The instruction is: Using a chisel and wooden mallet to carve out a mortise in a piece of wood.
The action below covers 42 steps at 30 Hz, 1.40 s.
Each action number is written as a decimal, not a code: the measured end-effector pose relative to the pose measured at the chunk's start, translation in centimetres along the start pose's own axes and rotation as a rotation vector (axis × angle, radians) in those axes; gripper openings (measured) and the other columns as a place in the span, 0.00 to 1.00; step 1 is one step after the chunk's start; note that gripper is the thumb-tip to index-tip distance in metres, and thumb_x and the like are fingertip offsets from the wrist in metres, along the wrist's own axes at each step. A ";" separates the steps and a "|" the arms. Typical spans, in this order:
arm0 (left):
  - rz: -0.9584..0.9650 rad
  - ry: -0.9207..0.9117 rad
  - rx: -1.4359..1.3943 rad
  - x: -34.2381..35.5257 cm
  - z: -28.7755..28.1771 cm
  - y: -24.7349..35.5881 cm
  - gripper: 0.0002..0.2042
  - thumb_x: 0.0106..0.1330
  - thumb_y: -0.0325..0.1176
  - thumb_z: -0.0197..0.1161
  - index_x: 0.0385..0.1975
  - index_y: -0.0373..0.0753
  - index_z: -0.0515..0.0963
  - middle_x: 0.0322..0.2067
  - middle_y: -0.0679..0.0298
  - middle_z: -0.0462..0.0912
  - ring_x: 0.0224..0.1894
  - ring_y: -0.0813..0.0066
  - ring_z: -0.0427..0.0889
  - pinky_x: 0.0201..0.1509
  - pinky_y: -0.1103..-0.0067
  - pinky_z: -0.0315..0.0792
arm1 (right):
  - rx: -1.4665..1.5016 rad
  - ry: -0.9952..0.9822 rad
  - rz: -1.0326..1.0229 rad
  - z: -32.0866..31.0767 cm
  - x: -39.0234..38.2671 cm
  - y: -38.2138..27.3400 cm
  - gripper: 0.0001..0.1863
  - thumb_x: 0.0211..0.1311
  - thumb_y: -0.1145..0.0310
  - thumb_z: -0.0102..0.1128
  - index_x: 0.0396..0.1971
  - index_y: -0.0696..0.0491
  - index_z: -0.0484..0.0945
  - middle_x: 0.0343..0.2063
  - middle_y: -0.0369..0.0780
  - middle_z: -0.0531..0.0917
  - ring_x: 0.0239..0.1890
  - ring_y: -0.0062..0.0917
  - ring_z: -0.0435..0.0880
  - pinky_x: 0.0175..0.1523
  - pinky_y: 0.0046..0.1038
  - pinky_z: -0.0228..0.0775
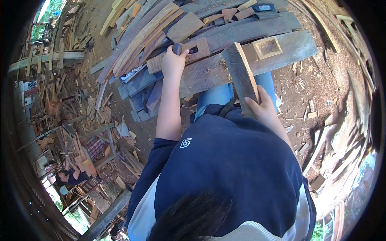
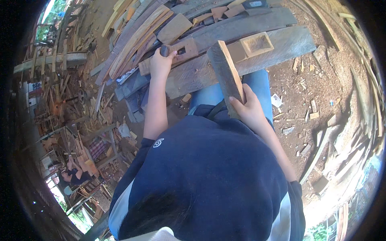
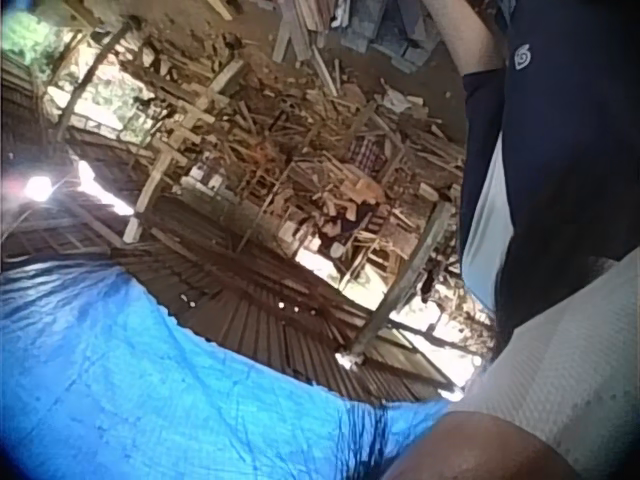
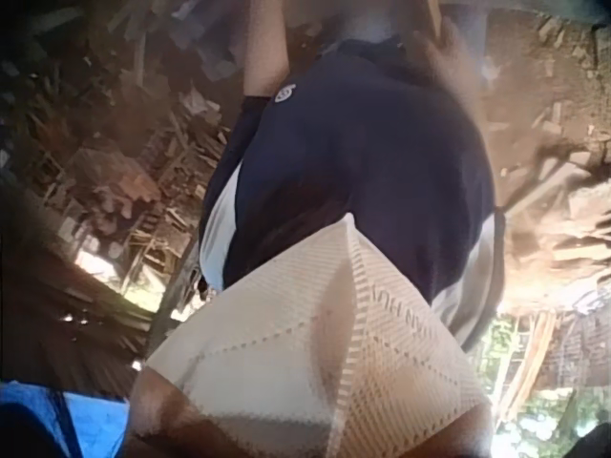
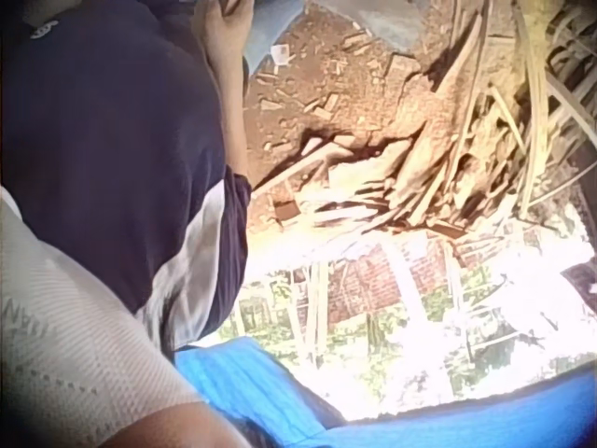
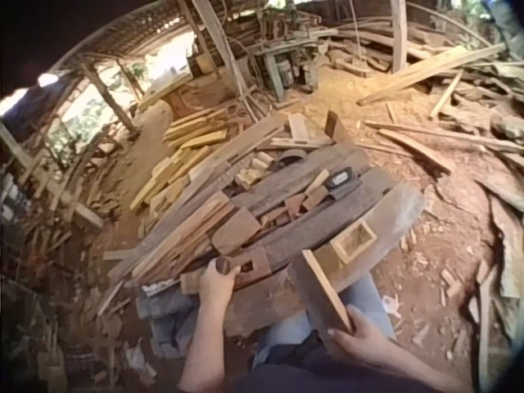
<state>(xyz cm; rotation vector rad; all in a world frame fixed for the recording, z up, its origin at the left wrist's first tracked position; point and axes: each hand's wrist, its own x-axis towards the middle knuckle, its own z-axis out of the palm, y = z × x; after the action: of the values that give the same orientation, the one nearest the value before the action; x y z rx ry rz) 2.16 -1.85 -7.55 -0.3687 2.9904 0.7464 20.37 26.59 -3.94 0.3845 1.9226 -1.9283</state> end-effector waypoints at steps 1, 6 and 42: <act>-0.018 0.012 0.002 0.2 0.0 0.2 0.30 0.57 0.50 0.73 0.52 0.34 0.76 0.46 0.44 0.84 0.50 0.47 0.83 0.55 0.60 0.76 | -0.002 -0.002 -0.002 0.1 0.2 0.3 0.15 0.68 0.70 0.59 0.47 0.62 0.69 0.33 0.44 0.80 0.31 0.24 0.84 0.34 0.29 0.79; -0.133 0.024 0.077 1.0 0.1 1.5 0.30 0.56 0.50 0.74 0.49 0.31 0.76 0.44 0.40 0.83 0.50 0.44 0.83 0.54 0.60 0.77 | 0.078 -0.018 0.072 0.4 0.6 1.7 0.17 0.66 0.69 0.61 0.48 0.62 0.69 0.34 0.45 0.80 0.35 0.27 0.84 0.39 0.31 0.77; 0.532 0.254 -1.414 2.5 -5.4 5.3 0.05 0.65 0.25 0.59 0.29 0.35 0.70 0.18 0.63 0.74 0.18 0.74 0.76 0.25 0.75 0.74 | -0.308 0.042 0.045 -0.7 0.5 2.7 0.20 0.65 0.61 0.64 0.45 0.61 0.70 0.35 0.51 0.81 0.40 0.37 0.81 0.48 0.37 0.71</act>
<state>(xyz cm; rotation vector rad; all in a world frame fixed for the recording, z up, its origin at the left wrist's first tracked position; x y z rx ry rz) -1.45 -0.37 -0.60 0.3946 2.1187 2.8938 21.08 27.32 -6.59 0.3758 2.1746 -1.5725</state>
